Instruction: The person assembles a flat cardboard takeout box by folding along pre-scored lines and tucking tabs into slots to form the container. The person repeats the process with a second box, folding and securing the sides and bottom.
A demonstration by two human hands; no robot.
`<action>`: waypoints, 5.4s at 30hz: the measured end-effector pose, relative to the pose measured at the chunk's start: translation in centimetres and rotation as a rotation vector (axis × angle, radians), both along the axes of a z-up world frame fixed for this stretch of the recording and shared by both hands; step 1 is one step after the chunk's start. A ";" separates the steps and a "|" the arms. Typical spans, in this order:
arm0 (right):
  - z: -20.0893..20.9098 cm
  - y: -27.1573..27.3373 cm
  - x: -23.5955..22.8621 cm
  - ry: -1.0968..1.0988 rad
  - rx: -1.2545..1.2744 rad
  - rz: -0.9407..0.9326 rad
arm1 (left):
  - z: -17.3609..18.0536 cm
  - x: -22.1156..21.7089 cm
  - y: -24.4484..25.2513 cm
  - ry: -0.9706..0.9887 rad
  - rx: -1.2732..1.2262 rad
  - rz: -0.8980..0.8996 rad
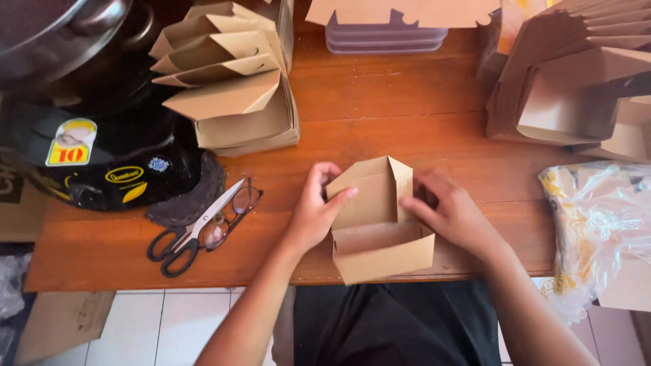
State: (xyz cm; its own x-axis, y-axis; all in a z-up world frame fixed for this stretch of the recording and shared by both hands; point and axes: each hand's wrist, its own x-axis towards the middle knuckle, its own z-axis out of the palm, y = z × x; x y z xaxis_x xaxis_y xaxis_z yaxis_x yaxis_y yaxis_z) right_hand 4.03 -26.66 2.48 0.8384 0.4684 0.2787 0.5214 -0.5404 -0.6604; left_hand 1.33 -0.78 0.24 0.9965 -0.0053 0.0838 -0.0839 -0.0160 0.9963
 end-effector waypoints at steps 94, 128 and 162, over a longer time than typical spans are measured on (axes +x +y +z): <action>-2.2 -30.3 6.2 -0.513 -0.085 -0.970 | -0.5 9.4 -43.3 -0.808 1.106 -0.034; 0.8 -31.9 -13.1 -0.314 -0.313 -0.871 | 3.8 -5.9 -38.6 -0.808 0.688 -0.604; 3.5 -33.4 -18.5 0.000 -0.688 -0.773 | 0.9 -4.0 -35.3 -0.709 0.738 -0.675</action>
State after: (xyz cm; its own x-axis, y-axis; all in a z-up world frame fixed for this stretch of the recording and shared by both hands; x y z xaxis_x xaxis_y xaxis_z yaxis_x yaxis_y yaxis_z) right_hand -14.43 -60.05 5.97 0.9780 -0.1404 0.1543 -0.1289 -0.9883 -0.0820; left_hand -2.63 -36.08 1.16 0.5100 -0.7790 0.3647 -0.8143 -0.3005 0.4967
